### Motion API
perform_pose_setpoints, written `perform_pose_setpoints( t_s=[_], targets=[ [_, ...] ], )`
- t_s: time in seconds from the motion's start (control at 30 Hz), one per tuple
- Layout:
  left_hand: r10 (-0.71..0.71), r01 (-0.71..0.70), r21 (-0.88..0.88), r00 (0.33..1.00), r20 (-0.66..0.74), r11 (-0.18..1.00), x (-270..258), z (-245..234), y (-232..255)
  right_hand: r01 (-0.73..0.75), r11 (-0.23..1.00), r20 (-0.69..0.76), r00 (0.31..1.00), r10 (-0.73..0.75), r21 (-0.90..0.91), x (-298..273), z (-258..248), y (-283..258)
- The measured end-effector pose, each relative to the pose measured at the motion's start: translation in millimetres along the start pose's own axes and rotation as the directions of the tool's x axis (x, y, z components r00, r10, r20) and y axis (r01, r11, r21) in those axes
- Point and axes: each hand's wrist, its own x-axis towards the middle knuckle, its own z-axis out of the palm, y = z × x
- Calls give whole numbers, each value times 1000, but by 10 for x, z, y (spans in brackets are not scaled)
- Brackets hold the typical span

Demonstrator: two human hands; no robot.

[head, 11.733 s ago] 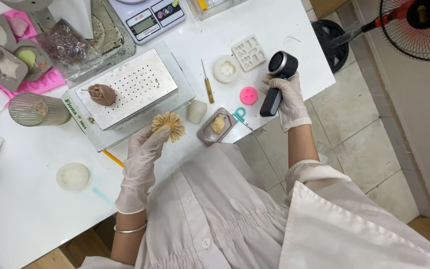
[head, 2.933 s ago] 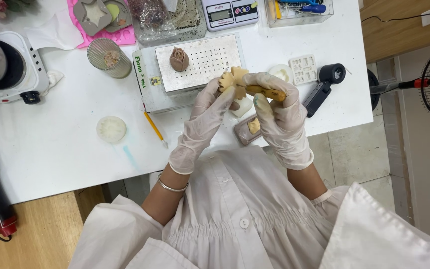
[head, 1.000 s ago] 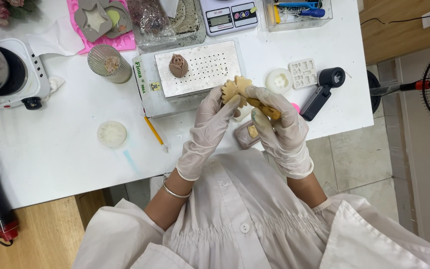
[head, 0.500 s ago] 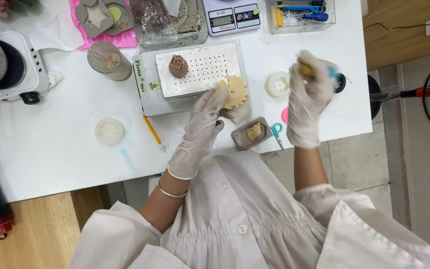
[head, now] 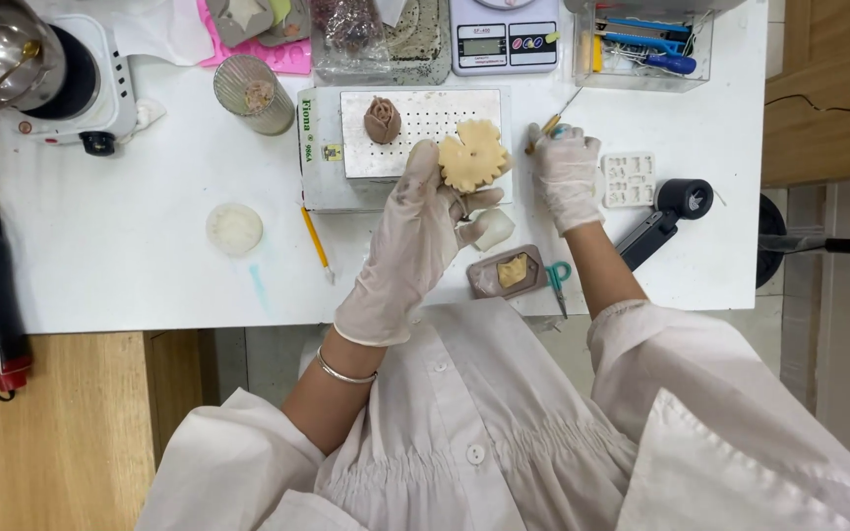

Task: Decorating flower-shaped candles using tools and adding decorative elements.

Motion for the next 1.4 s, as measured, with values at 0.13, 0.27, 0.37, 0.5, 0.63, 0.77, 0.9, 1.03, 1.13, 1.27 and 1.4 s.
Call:
perform_pose_setpoints(
  t_s=[0.13, 0.27, 0.37, 0.5, 0.63, 0.77, 0.9, 1.03, 1.13, 1.27, 1.4],
  targets=[
    [99, -98, -15, 991, 95, 995, 79, -78, -66, -309, 526, 151, 935, 321, 793, -404, -1795, -285],
    [79, -71, -118, 994, 69, 990, 163, -29, -67, 2, -133, 54, 906, 419, 991, -804, -2294, -557],
    [71, -62, -189, 996, 44, 980, 187, 44, -76, 93, 22, -93, 883, 460, 995, -885, -2589, -767],
    [175, -158, -182, 981, 81, 970, 260, -58, -198, 96, 624, -414, 824, 387, 775, -890, -2665, -885],
    [187, -175, -164, 980, 65, 971, 189, 98, -94, 12, 735, -425, 822, 379, 678, -868, -2657, -931],
    [198, -188, -138, 978, 65, 973, 173, 40, -67, -32, 765, -404, 835, 374, 643, -892, -2654, -997],
    [180, -167, -146, 981, 79, 975, 137, 17, -19, -67, 786, -362, 861, 356, 614, -858, -2559, -1091],
    [185, -172, -123, 977, 105, 977, 86, 5, 28, -96, 793, -314, 885, 345, 602, -817, -2494, -1118],
    [148, -118, -165, 973, 180, 979, 42, 47, 83, -62, 757, -276, 909, 312, 651, -810, -2516, -1093],
    [171, -153, -145, 979, 114, 977, 20, 54, 132, -3, 662, -223, 940, 257, 749, -842, -2576, -998],
    [87, -83, -65, 994, 66, 994, -43, 88, 264, -155, 249, 83, 957, 279, 956, -934, -2927, -862]
  ],
)
